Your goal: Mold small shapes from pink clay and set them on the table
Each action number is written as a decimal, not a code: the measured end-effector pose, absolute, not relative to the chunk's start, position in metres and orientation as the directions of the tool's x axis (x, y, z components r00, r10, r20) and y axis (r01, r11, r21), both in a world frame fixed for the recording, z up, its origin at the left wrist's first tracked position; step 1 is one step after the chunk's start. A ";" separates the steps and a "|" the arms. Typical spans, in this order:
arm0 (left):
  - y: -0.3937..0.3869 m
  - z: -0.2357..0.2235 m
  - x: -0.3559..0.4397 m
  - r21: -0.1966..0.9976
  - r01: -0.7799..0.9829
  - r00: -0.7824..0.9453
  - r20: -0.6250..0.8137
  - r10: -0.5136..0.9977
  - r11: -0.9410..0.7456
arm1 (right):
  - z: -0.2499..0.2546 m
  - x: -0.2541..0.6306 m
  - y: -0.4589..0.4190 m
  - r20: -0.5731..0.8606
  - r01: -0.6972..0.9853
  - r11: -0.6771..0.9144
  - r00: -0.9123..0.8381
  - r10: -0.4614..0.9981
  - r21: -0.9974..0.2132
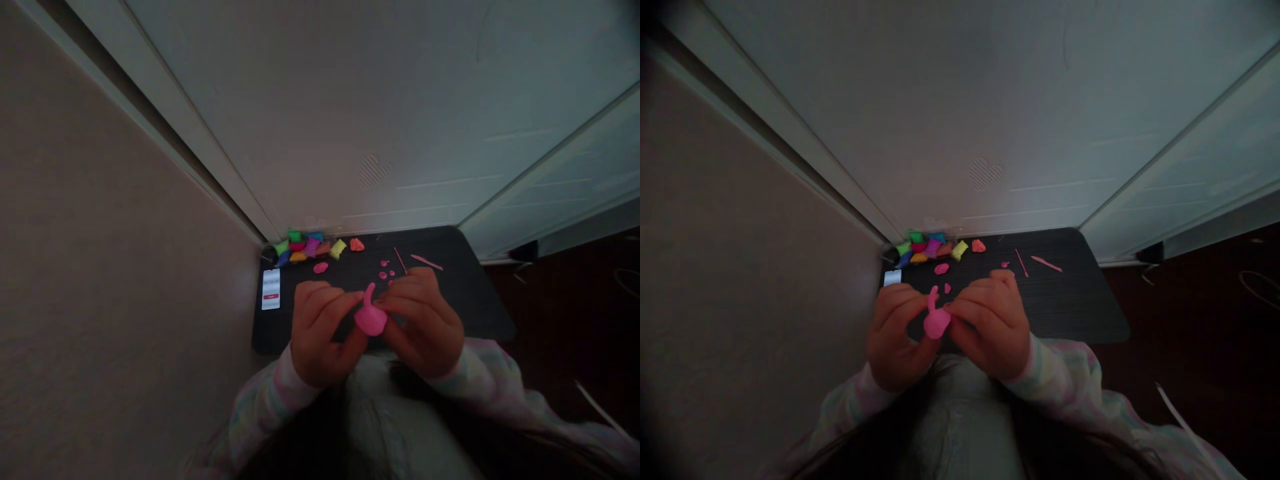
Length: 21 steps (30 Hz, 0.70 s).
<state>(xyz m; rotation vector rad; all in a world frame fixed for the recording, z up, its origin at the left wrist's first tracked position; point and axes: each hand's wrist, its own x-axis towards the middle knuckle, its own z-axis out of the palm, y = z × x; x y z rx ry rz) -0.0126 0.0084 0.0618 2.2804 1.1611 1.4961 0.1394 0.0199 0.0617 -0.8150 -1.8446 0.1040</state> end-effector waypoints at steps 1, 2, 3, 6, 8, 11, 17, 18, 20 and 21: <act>0.009 0.063 -0.015 0.588 0.468 0.189 0.662 0.725 -0.659 | 0.061 0.141 0.020 0.796 0.498 0.761 -0.206 0.569 -0.416; 0.009 0.064 -0.017 0.661 0.410 0.190 0.612 0.767 -0.629 | 0.061 0.142 0.020 0.800 0.513 0.762 -0.215 0.560 -0.395; 0.009 0.065 -0.020 0.735 0.340 0.191 0.556 0.809 -0.586 | 0.060 0.143 0.021 0.805 0.527 0.765 -0.229 0.547 -0.371; 0.009 0.068 -0.026 0.885 0.165 0.195 0.404 0.894 -0.436 | 0.060 0.146 0.023 0.815 0.556 0.778 -0.280 0.507 -0.293; 0.009 0.071 -0.026 0.922 0.122 0.197 0.341 0.919 -0.368 | 0.061 0.147 0.024 0.815 0.562 0.784 -0.304 0.493 -0.264; 0.008 0.074 -0.023 0.945 0.093 0.191 0.293 0.937 -0.314 | 0.063 0.145 0.024 0.815 0.554 0.792 -0.318 0.484 -0.254; 0.007 0.076 -0.021 0.961 0.027 0.194 0.266 0.944 -0.276 | 0.063 0.142 0.022 0.805 0.523 0.785 -0.275 0.525 -0.333; 0.007 0.076 -0.021 0.960 0.026 0.196 0.269 0.943 -0.280 | 0.063 0.143 0.022 0.803 0.512 0.787 -0.275 0.529 -0.343; 0.006 0.076 -0.021 0.957 0.041 0.198 0.274 0.941 -0.287 | 0.063 0.144 0.022 0.802 0.493 0.796 -0.280 0.528 -0.352; 0.006 0.076 -0.021 0.956 0.050 0.197 0.274 0.941 -0.289 | 0.063 0.145 0.022 0.802 0.487 0.800 -0.284 0.525 -0.352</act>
